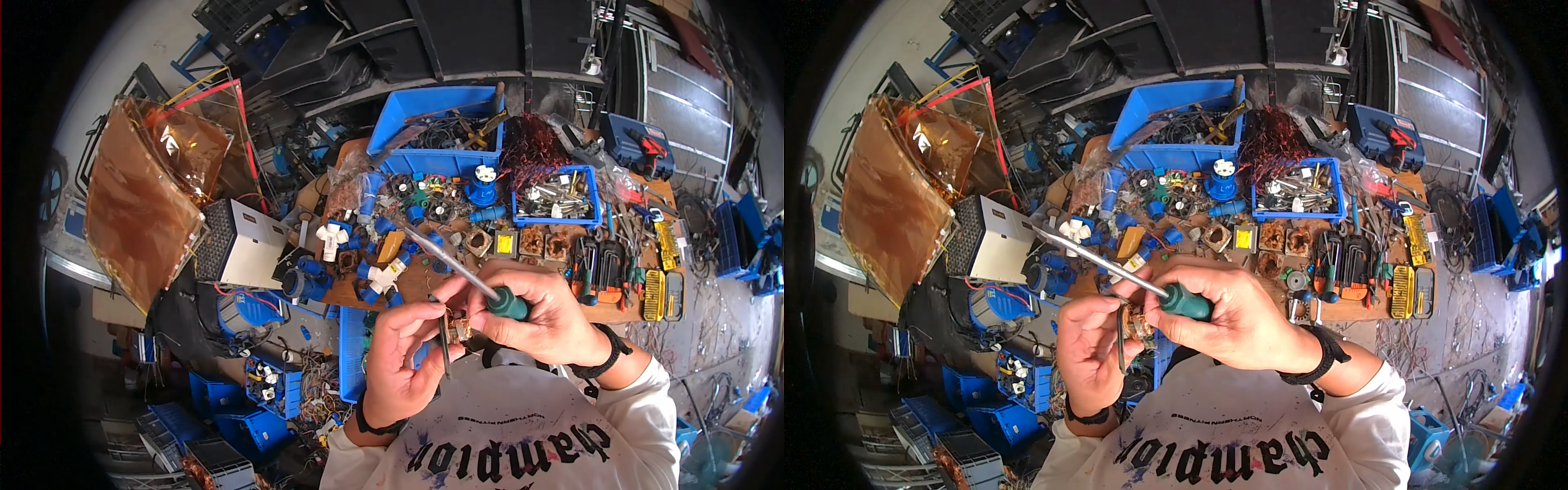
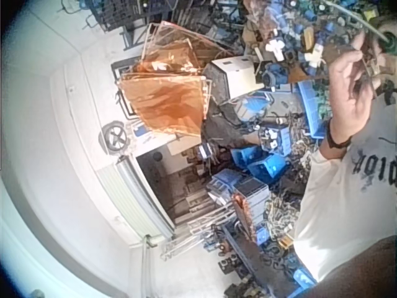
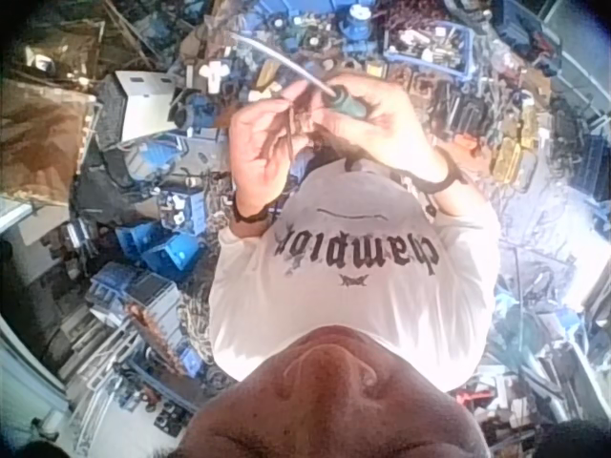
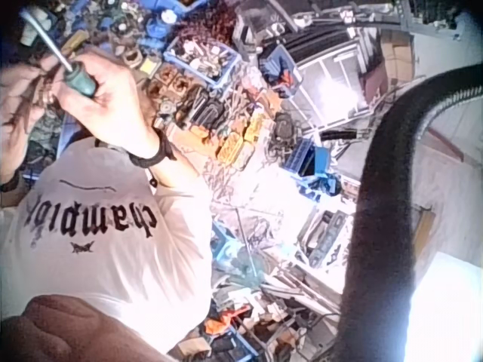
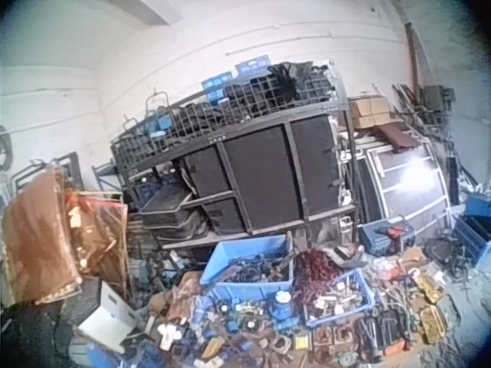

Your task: The person uses a screwdriver to manipulate a small, copper-wound electrical component, likely a motor or generator armature. They repeatedly insert the tool into the component's slots and rotate it, while holding the object steady with their other hand. The task involves continuous, repetitive adjustment of the internal parts of the component.

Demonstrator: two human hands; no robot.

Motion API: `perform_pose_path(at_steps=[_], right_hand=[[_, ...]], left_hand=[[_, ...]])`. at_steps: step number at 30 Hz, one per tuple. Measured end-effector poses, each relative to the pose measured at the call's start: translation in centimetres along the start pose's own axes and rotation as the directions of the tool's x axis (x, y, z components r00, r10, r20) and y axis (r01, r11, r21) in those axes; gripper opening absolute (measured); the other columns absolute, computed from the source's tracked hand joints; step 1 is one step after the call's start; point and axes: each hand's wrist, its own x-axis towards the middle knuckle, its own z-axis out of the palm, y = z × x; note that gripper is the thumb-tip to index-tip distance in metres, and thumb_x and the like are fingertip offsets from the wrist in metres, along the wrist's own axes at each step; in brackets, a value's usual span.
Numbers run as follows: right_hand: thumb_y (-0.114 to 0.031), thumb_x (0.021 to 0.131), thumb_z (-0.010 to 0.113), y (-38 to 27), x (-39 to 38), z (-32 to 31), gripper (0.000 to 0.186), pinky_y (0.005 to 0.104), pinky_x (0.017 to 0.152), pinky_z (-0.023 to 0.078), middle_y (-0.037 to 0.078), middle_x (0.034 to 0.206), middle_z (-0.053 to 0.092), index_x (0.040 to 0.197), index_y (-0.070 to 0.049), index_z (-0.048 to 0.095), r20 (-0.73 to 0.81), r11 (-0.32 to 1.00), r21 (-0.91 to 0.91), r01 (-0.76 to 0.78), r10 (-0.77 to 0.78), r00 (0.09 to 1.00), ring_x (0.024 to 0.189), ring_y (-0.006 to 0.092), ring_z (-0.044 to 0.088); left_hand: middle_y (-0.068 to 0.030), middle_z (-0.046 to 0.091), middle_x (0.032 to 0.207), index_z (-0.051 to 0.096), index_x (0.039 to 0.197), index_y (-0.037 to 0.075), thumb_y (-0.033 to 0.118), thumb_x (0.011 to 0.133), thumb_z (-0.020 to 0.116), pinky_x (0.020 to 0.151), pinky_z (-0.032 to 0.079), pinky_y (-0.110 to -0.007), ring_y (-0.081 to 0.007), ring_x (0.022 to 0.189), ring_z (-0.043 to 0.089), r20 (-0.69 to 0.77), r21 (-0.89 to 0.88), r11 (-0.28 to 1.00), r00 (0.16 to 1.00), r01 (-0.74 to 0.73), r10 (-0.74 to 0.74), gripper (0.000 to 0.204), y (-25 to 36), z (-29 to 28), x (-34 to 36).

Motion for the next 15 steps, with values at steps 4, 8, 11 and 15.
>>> perform_pose_path(at_steps=[4,8,11,15], right_hand=[[-0.010,0.085,0.065,-0.01,-0.15,-0.76,0.013,0.0289,0.071,0.046,0.008,0.093,0.062,0.092,-0.001,0.060,0.051,0.990,-0.111,-0.086,0.092,0.994,0.082,0.0158,0.059],[-0.015,0.084,0.064,0.01,-0.08,-0.58,0.018,0.0320,0.069,0.048,0.010,0.092,0.062,0.093,0.000,0.059,0.041,0.986,-0.167,-0.012,0.019,0.999,0.080,0.0210,0.061],[-0.015,0.083,0.063,0.38,0.10,-0.74,0.019,0.0333,0.069,0.048,0.011,0.091,0.061,0.094,0.000,0.059,0.035,0.969,-0.233,0.080,-0.074,0.997,0.079,0.0260,0.061],[-0.019,0.084,0.064,-0.04,0.21,-1.05,0.022,0.0350,0.068,0.048,0.011,0.089,0.060,0.096,-0.001,0.058,0.050,0.949,-0.308,0.071,-0.059,0.997,0.078,0.0276,0.060]], left_hand=[[-0.0243,0.040,0.136,0.033,0.123,0.002,-0.004,0.084,0.063,0.092,0.050,-0.035,-0.0277,0.118,0.053,0.128,0.106,0.990,0.988,-0.097,0.083,0.049,-0.40,-0.69,0.70],[-0.0214,0.049,0.128,0.037,0.120,0.001,-0.006,0.078,0.070,0.094,0.049,-0.036,-0.0263,0.114,0.057,0.087,0.137,0.986,0.993,-0.097,0.085,0.054,-0.33,-0.29,0.72],[-0.0193,0.055,0.120,0.042,0.116,-0.001,-0.005,0.074,0.074,0.092,0.049,-0.035,-0.0248,0.109,0.059,0.046,0.195,0.977,0.996,-0.082,0.074,0.053,-0.38,-0.28,0.83],[-0.0174,0.058,0.117,0.046,0.113,-0.002,-0.004,0.072,0.077,0.090,0.052,-0.035,-0.0234,0.107,0.060,-0.001,0.162,0.984,0.997,-0.072,0.073,0.051,-0.71,-0.30,0.89]])
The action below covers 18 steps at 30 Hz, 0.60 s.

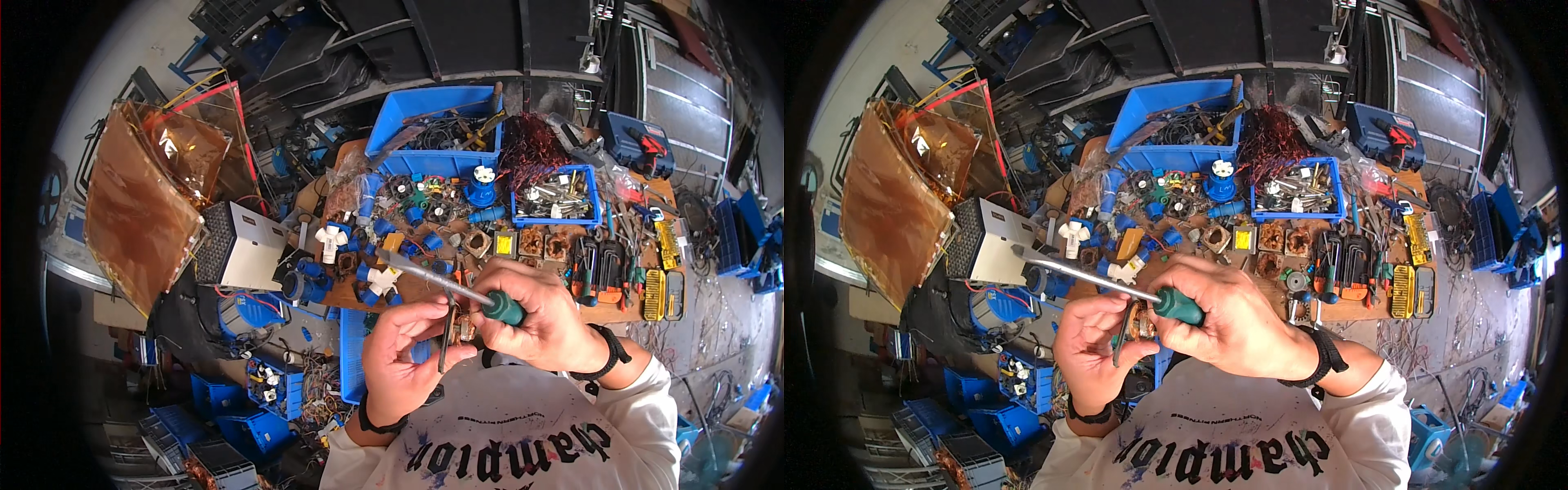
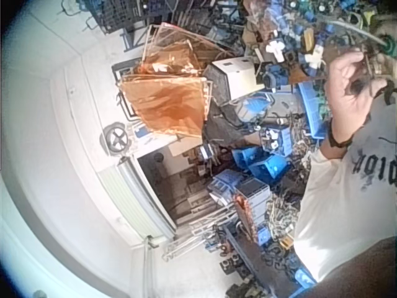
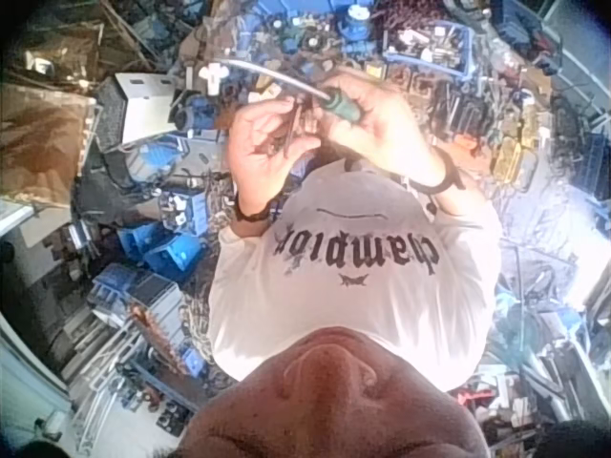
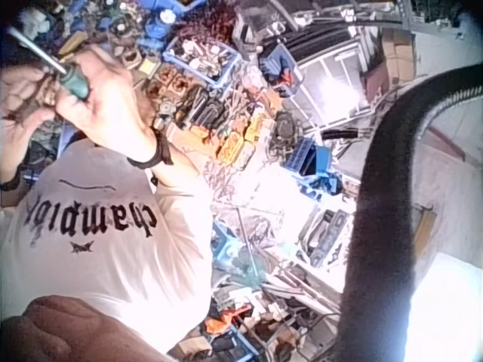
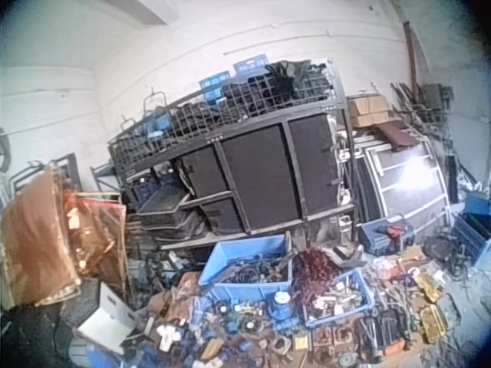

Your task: The person uses a screwdriver to manipulate a small, copper-wound electrical component, likely a motor or generator armature. They repeatedly insert the tool into the component's slots and rotate it, while holding the object steady with their other hand. The task involves continuous, repetitive adjustment of the internal parts of the component.

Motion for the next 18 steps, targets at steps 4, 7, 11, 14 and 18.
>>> perform_pose_path(at_steps=[4,7,11,14,18], right_hand=[[-0.022,0.084,0.064,0.0,0.0,-0.2,0.025,0.0361,0.065,0.048,0.011,0.086,0.059,0.096,-0.002,0.057,-0.003,1.000,-0.026,0.001,-0.001,1.000,0.077,0.0280,0.059],[-0.022,0.085,0.064,0.1,0.1,-0.2,0.024,0.0363,0.065,0.048,0.011,0.086,0.058,0.095,-0.002,0.057,-0.010,0.999,-0.035,-0.002,0.001,1.000,0.076,0.0285,0.059],[-0.005,0.080,0.060,-0.2,0.6,0.5,0.005,0.0307,0.057,0.045,0.008,0.074,0.058,0.081,-0.001,0.056,-0.124,0.995,-0.091,0.041,-0.052,0.991,0.063,0.0202,0.056],[-0.006,0.081,0.061,-0.1,0.6,0.4,0.007,0.0307,0.060,0.046,0.007,0.077,0.059,0.084,-0.001,0.058,-0.080,0.998,-0.062,0.031,-0.036,0.996,0.066,0.0192,0.056],[-0.008,0.083,0.062,0.0,0.5,0.3,0.009,0.0301,0.065,0.047,0.007,0.083,0.061,0.088,0.000,0.059,-0.014,0.994,0.085,-0.064,0.066,0.998,0.072,0.0175,0.058]], left_hand=[[-0.0166,0.057,0.119,0.048,0.111,-0.001,-0.003,0.072,0.077,0.090,0.053,-0.036,-0.0234,0.109,0.060,0.035,-0.045,0.999,0.999,0.030,-0.029,0.048,-0.3,-0.5,0.2],[-0.0163,0.058,0.118,0.050,0.109,-0.001,-0.003,0.071,0.077,0.090,0.053,-0.035,-0.0227,0.109,0.060,0.035,-0.072,0.993,0.995,0.091,-0.089,0.046,-0.2,-0.7,0.3],[-0.0174,0.058,0.118,0.051,0.107,-0.001,-0.003,0.071,0.078,0.089,0.054,-0.035,-0.0224,0.109,0.059,0.035,-0.077,0.993,0.996,0.087,-0.084,0.045,-0.5,-1.0,0.4],[-0.0193,0.059,0.117,0.053,0.104,-0.002,-0.004,0.069,0.079,0.088,0.055,-0.035,-0.0231,0.108,0.060,0.030,-0.027,0.998,0.998,0.053,-0.052,0.043,-0.5,-1.3,0.4],[-0.0214,0.059,0.117,0.055,0.101,-0.002,-0.005,0.067,0.079,0.087,0.055,-0.036,-0.0240,0.107,0.061,0.039,-0.065,0.996,0.998,0.052,-0.050,0.042,-0.5,-1.8,0.3]])
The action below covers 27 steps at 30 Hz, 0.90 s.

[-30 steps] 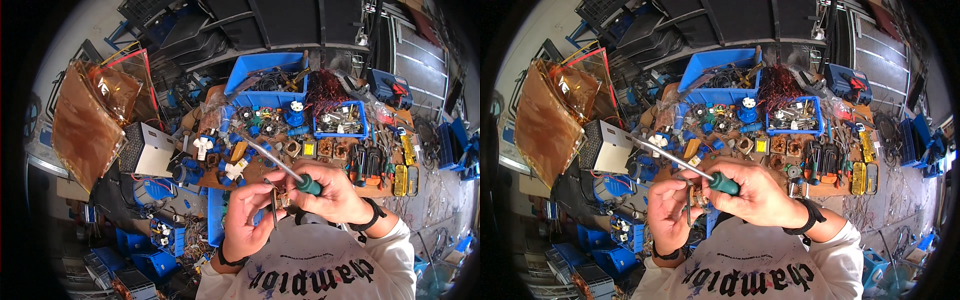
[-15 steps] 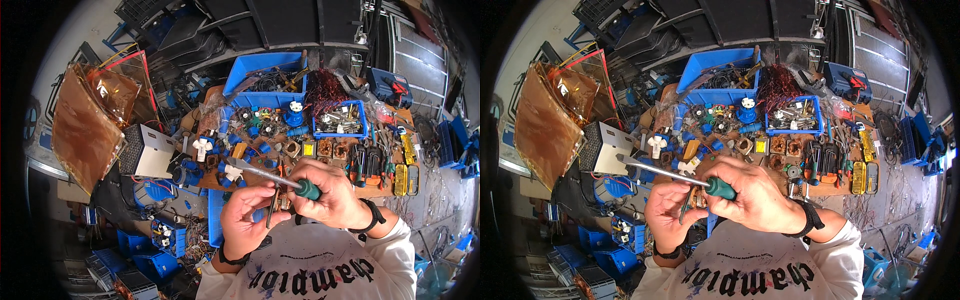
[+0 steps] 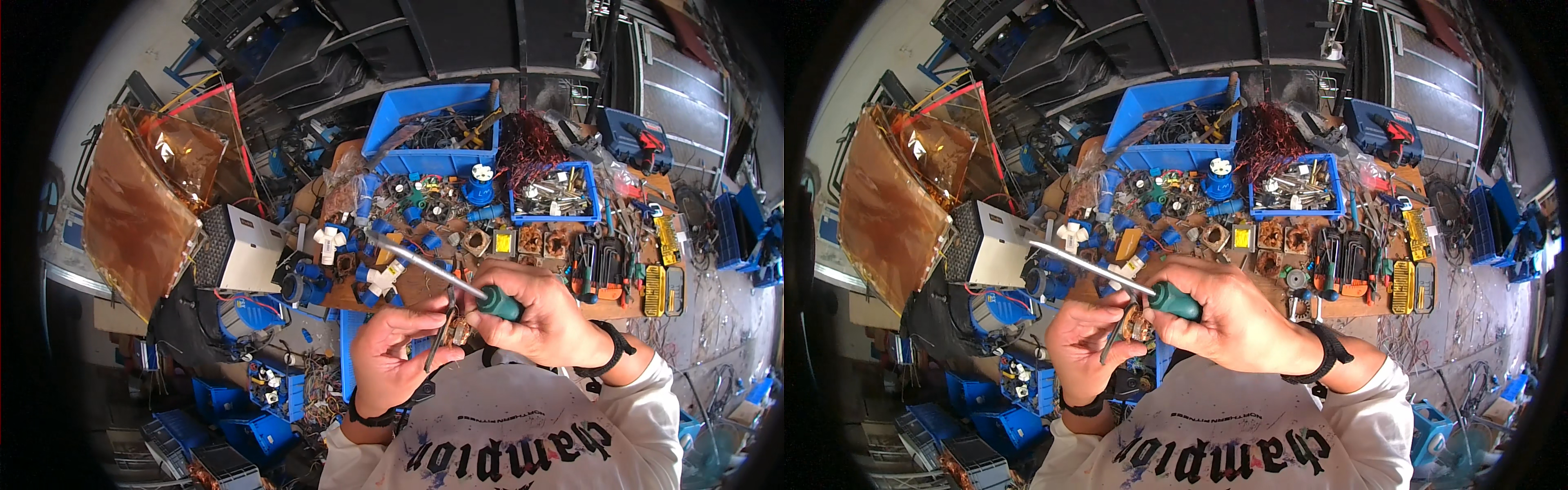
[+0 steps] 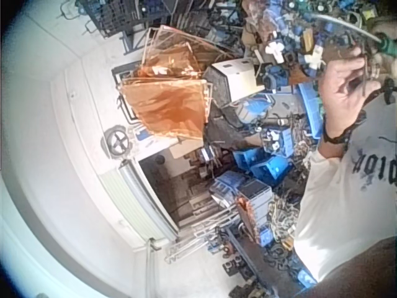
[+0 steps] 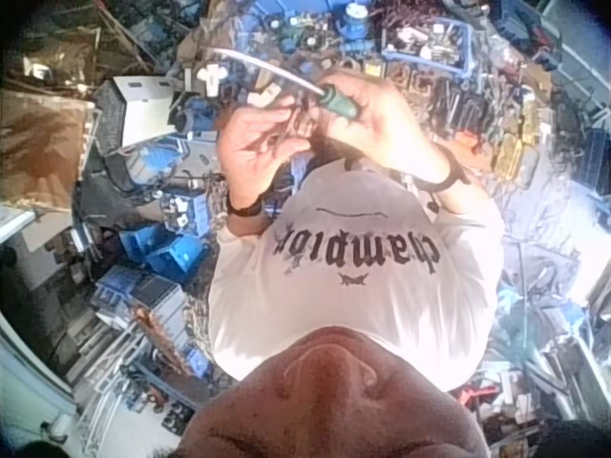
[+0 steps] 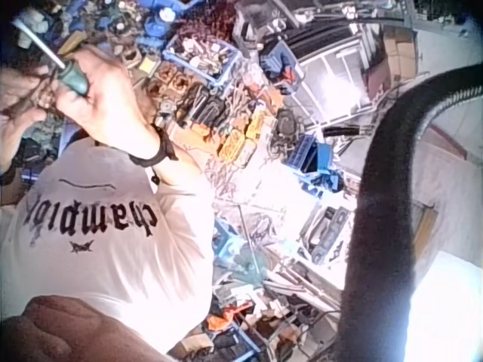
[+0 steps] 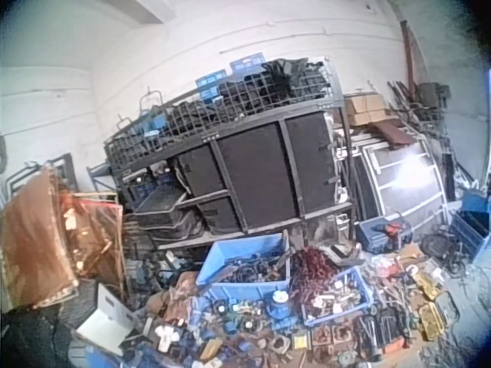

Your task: The person uses a screwdriver to manipulate a small, copper-wound electrical component, likely a motor or generator armature. They repeatedly insert the tool into the component's slots and rotate it, while holding the object steady with their other hand. The task involves continuous, repetitive adjustment of the internal parts of the component.

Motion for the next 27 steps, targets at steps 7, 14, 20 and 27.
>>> perform_pose_path(at_steps=[7,14,20,27], right_hand=[[-0.015,0.083,0.065,0.3,-0.3,0.2,0.021,0.0347,0.068,0.047,0.011,0.089,0.060,0.097,-0.001,0.058,0.038,0.999,0.027,0.022,-0.023,0.999,0.079,0.0266,0.059],[-0.014,0.081,0.064,0.0,0.1,0.4,0.019,0.0356,0.061,0.046,0.010,0.084,0.056,0.094,-0.002,0.058,0.065,0.982,-0.108,0.153,-0.146,0.987,0.070,0.0280,0.056],[-0.010,0.082,0.066,-0.7,0.0,-0.4,0.014,0.0334,0.062,0.048,0.010,0.083,0.058,0.090,-0.001,0.059,0.193,0.964,-0.215,0.158,-0.117,0.974,0.073,0.0248,0.059],[-0.018,0.083,0.066,-0.4,-0.2,-0.2,0.019,0.0353,0.059,0.048,0.009,0.084,0.056,0.094,-0.004,0.058,0.181,0.937,-0.253,0.241,-0.199,0.963,0.070,0.0268,0.059]], left_hand=[[-0.0213,0.059,0.117,0.056,0.102,-0.003,-0.011,0.067,0.077,0.089,0.055,-0.037,-0.0276,0.111,0.059,-0.045,-0.181,0.983,0.999,-0.023,0.015,0.041,-0.3,0.3,-0.3],[-0.0198,0.065,0.107,0.066,0.091,-0.004,-0.014,0.066,0.076,0.080,0.059,-0.034,-0.0277,0.103,0.063,-0.082,0.001,0.993,0.989,-0.120,0.119,0.028,0.1,-0.1,-0.8],[-0.0227,0.066,0.104,0.067,0.093,-0.005,-0.009,0.067,0.078,0.081,0.057,-0.035,-0.0302,0.102,0.065,0.044,0.146,0.983,0.993,-0.111,0.106,0.028,1.0,-0.7,-0.7],[-0.0234,0.061,0.115,0.067,0.096,-0.005,-0.009,0.069,0.076,0.076,0.058,-0.032,-0.0260,0.099,0.066,0.057,0.147,0.980,0.990,-0.133,0.126,0.029,1.2,-0.4,-0.9]])
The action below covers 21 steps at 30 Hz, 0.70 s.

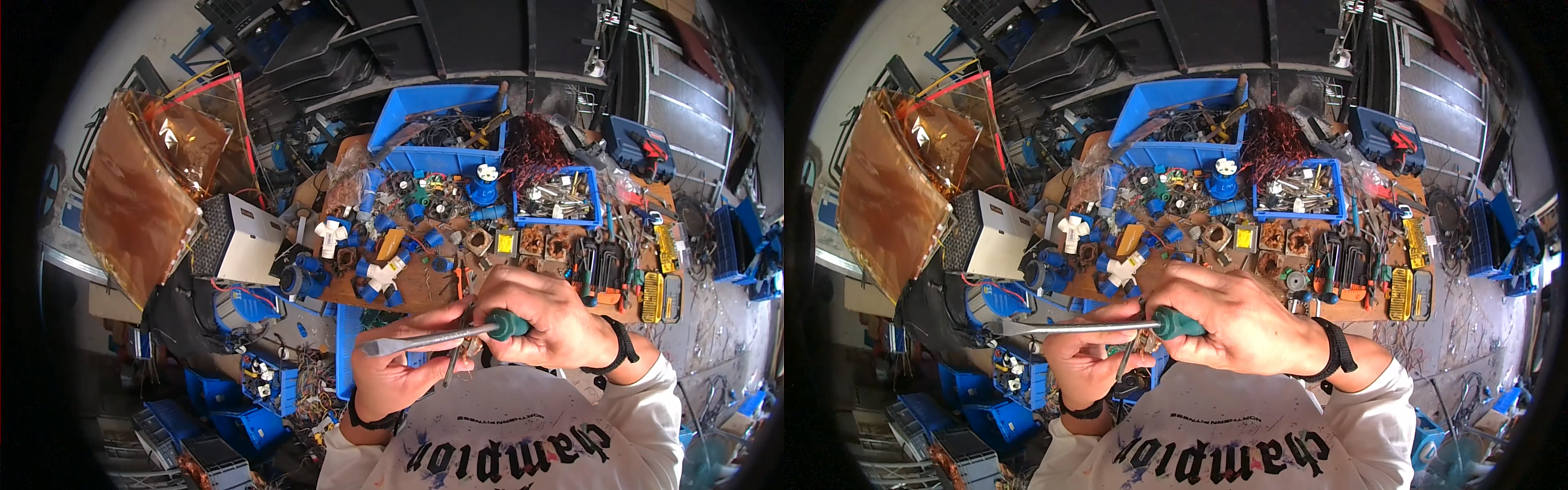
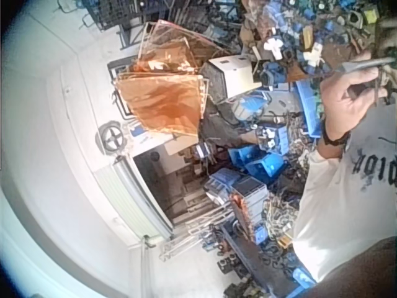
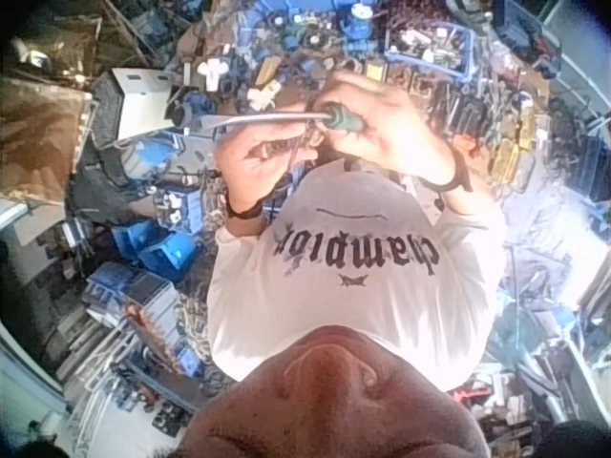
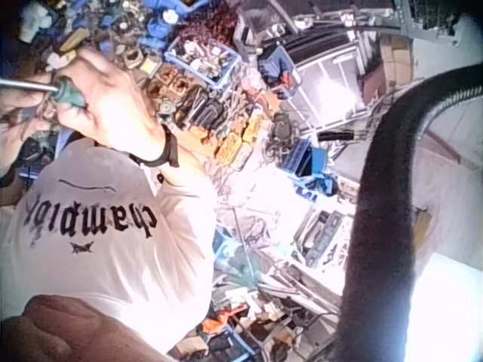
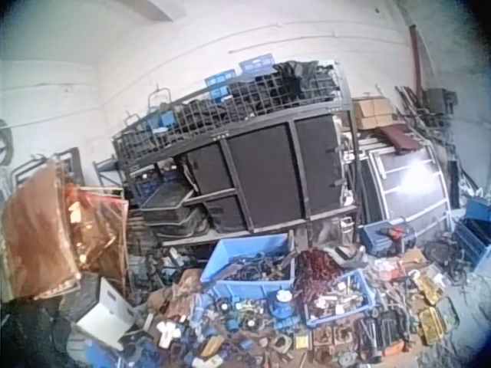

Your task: The person uses a screwdriver to manipulate a small, copper-wound electrical component, likely a motor or generator armature. They repeatedly insert the tool into the component's slots and rotate it, while holding the object steady with their other hand. The task involves continuous, repetitive adjustment of the internal parts of the component.

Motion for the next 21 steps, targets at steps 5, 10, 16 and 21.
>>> perform_pose_path(at_steps=[5,10,16,21], right_hand=[[-0.029,0.085,0.063,0.1,-0.3,0.2,0.028,0.0397,0.055,0.048,0.009,0.087,0.052,0.101,-0.009,0.055,0.006,0.998,-0.061,-0.005,0.005,1.000,0.068,0.0315,0.059],[-0.029,0.084,0.064,0.7,-0.4,0.3,0.029,0.0401,0.055,0.048,0.010,0.087,0.052,0.102,-0.008,0.055,-0.020,0.998,-0.055,-0.003,0.002,1.000,0.067,0.0316,0.059],[-0.027,0.085,0.064,0.8,-0.4,0.4,0.028,0.0410,0.056,0.048,0.010,0.087,0.052,0.102,-0.007,0.055,-0.041,0.999,-0.051,-0.019,0.017,0.999,0.069,0.0319,0.058],[-0.024,0.086,0.064,1.3,-0.5,0.5,0.027,0.0382,0.060,0.049,0.011,0.090,0.054,0.103,-0.005,0.055,-0.064,0.999,0.008,-0.039,0.039,0.997,0.072,0.0321,0.059]], left_hand=[[-0.0235,0.061,0.116,0.067,0.097,-0.003,-0.009,0.070,0.075,0.077,0.057,-0.031,-0.0258,0.096,0.067,-0.032,0.051,0.996,0.997,-0.067,0.069,0.030,-0.1,0.5,0.2],[-0.0225,0.063,0.112,0.067,0.097,-0.001,-0.009,0.069,0.076,0.077,0.057,-0.030,-0.0257,0.097,0.067,-0.027,0.084,0.996,1.000,-0.006,0.008,0.031,0.2,0.6,0.4],[-0.0210,0.066,0.106,0.068,0.096,0.001,-0.009,0.065,0.078,0.073,0.057,-0.029,-0.0262,0.094,0.068,-0.031,0.182,0.981,0.996,-0.072,0.079,0.034,-0.5,0.8,0.6],[-0.0204,0.066,0.105,0.067,0.096,0.001,-0.009,0.066,0.077,0.073,0.057,-0.029,-0.0264,0.091,0.069,-0.020,0.216,0.972,0.995,-0.093,0.100,0.033,-0.8,1.0,1.0]])
